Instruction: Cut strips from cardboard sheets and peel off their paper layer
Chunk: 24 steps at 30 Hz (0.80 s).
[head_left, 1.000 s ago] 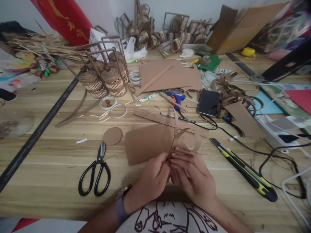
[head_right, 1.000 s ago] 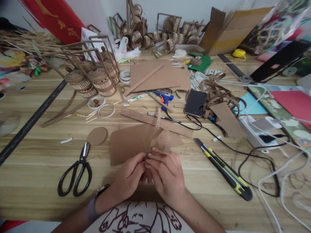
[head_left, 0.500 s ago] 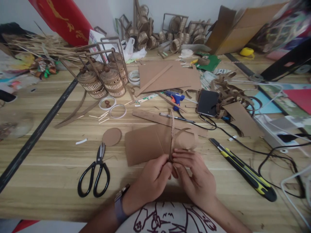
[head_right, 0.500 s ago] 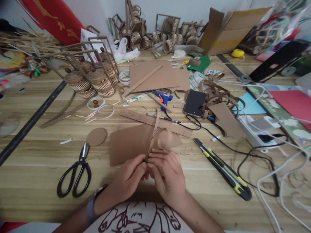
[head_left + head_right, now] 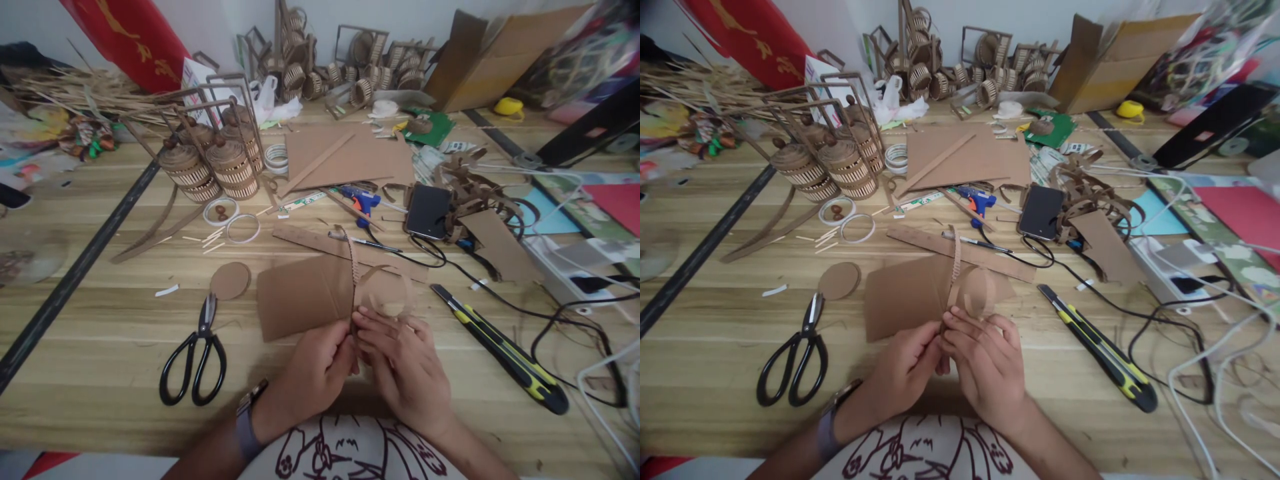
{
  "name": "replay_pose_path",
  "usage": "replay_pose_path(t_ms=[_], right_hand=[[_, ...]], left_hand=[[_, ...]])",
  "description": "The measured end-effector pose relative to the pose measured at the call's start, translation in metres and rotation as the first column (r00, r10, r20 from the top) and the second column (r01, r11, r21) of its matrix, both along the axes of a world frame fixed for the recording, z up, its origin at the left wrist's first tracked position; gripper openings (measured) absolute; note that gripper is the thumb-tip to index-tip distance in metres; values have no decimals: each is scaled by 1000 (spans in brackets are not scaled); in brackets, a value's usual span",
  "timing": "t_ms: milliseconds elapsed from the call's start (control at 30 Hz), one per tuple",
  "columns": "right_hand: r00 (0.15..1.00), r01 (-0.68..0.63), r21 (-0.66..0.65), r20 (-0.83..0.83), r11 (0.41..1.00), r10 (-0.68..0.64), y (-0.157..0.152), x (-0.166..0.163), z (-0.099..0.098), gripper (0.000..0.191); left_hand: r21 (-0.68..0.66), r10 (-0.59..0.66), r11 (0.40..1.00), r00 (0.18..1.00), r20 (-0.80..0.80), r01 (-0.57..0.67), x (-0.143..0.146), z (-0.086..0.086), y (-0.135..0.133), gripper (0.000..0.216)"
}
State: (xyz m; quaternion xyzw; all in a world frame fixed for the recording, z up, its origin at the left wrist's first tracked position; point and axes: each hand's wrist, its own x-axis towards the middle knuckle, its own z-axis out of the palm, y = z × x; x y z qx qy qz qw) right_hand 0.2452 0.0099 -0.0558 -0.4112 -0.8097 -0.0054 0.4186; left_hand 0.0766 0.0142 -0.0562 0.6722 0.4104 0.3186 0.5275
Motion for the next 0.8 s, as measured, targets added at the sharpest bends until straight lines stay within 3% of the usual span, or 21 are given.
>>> replay_pose_path(t_ms=[500,800], right_hand=[[973,15,-128,-225,992,-44,-4,-1,-12,17],[998,-19,-34,-65,999,17,0,-1,-3,18]], left_hand=[[55,-53,997,998,22,52,0,5,0,30],[-108,17,994,995,94,-7,2,0,2,29]])
